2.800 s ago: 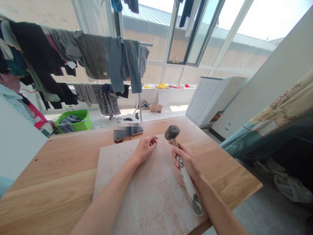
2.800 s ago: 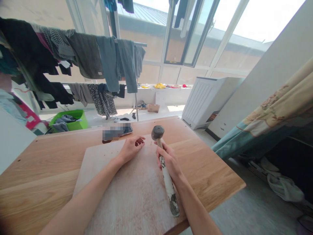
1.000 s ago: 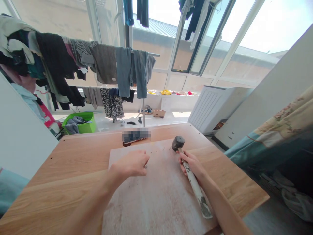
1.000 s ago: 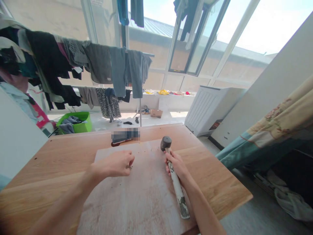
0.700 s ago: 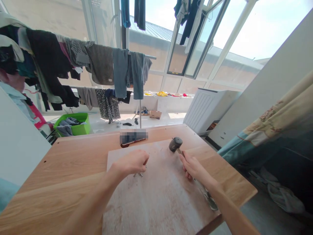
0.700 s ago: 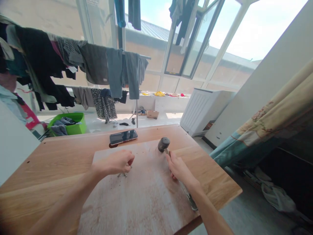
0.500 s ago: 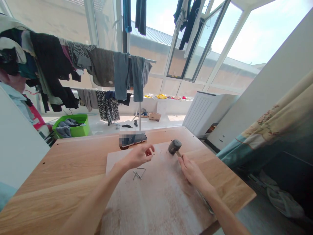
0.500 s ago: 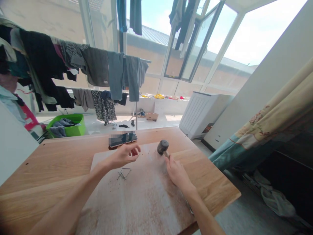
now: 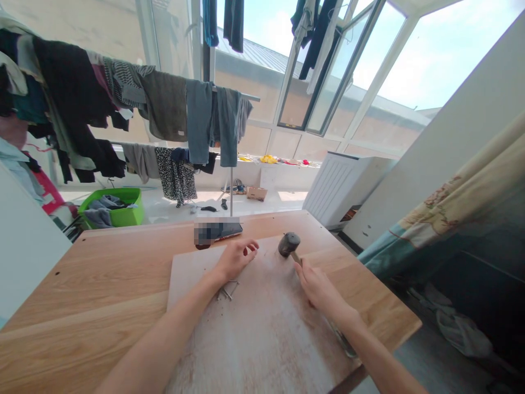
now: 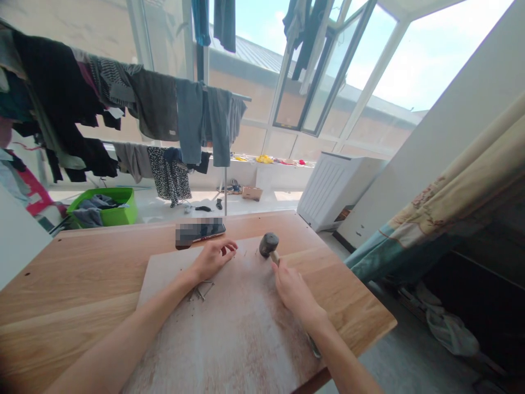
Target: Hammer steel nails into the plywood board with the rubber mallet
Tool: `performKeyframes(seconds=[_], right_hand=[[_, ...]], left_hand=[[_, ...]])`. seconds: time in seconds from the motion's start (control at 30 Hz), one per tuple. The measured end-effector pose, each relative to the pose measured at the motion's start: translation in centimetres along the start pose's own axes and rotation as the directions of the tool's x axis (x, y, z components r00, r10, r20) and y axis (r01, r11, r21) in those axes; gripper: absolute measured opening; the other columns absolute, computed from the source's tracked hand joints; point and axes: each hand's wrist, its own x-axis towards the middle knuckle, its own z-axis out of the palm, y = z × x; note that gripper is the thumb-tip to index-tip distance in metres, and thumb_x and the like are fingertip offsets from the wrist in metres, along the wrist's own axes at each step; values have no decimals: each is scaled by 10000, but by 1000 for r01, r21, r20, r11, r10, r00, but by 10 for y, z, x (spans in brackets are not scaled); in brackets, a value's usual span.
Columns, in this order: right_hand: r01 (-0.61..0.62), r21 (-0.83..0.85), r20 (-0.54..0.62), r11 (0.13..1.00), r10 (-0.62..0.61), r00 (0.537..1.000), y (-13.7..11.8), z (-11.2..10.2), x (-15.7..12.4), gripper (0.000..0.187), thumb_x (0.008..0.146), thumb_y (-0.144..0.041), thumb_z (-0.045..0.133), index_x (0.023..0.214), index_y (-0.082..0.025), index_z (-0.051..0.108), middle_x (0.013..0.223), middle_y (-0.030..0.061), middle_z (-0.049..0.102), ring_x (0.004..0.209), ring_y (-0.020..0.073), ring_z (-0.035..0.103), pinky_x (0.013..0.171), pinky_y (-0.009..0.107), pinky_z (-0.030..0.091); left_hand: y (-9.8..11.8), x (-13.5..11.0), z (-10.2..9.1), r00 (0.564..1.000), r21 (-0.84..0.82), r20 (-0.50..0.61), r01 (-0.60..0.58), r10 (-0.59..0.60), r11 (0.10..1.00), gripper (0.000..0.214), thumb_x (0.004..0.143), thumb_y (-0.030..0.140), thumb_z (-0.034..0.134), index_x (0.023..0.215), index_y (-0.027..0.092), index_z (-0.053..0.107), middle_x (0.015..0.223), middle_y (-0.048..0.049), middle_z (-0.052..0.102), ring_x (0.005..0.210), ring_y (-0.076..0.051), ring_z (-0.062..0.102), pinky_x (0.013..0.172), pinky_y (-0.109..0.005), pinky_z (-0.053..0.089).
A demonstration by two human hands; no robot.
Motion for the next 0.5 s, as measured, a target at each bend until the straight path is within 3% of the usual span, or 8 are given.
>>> performKeyframes(seconds=[0.2, 0.37, 0.5], right_hand=[[59, 163, -11, 985, -58, 998, 1, -11, -8, 283, 921, -337, 531, 1126, -195, 667, 1109, 152, 729, 669, 210, 650, 620, 289, 451], [-1, 263, -64, 965, 19, 998, -4, -14, -6, 422, 976, -408, 423, 1282, -198, 624, 725, 63, 709, 627, 249, 657, 583, 310, 457], [-35, 319, -72, 947, 61, 996, -15, -23, -7, 482, 984, -441, 418, 1368, -203, 587, 602, 5, 632, 503, 210, 599, 520, 290, 442]], left_hand=[[1, -1, -1, 999, 34, 25, -28, 27, 999, 141, 812, 212, 597, 883, 193, 718, 829, -8, 730, 670, -139, 600, 669, -248, 469], [4, -1, -2, 999, 2, 19, -40, 40, 999, 94, 815, 228, 624, 828, 187, 707, 841, -14, 731, 702, -146, 623, 712, -255, 482], [7, 0, -2, 1000, -45, 21, 8, -7, 999, 125, 809, 195, 628, 913, 179, 696, 806, -19, 745, 705, -153, 631, 703, -259, 491]])
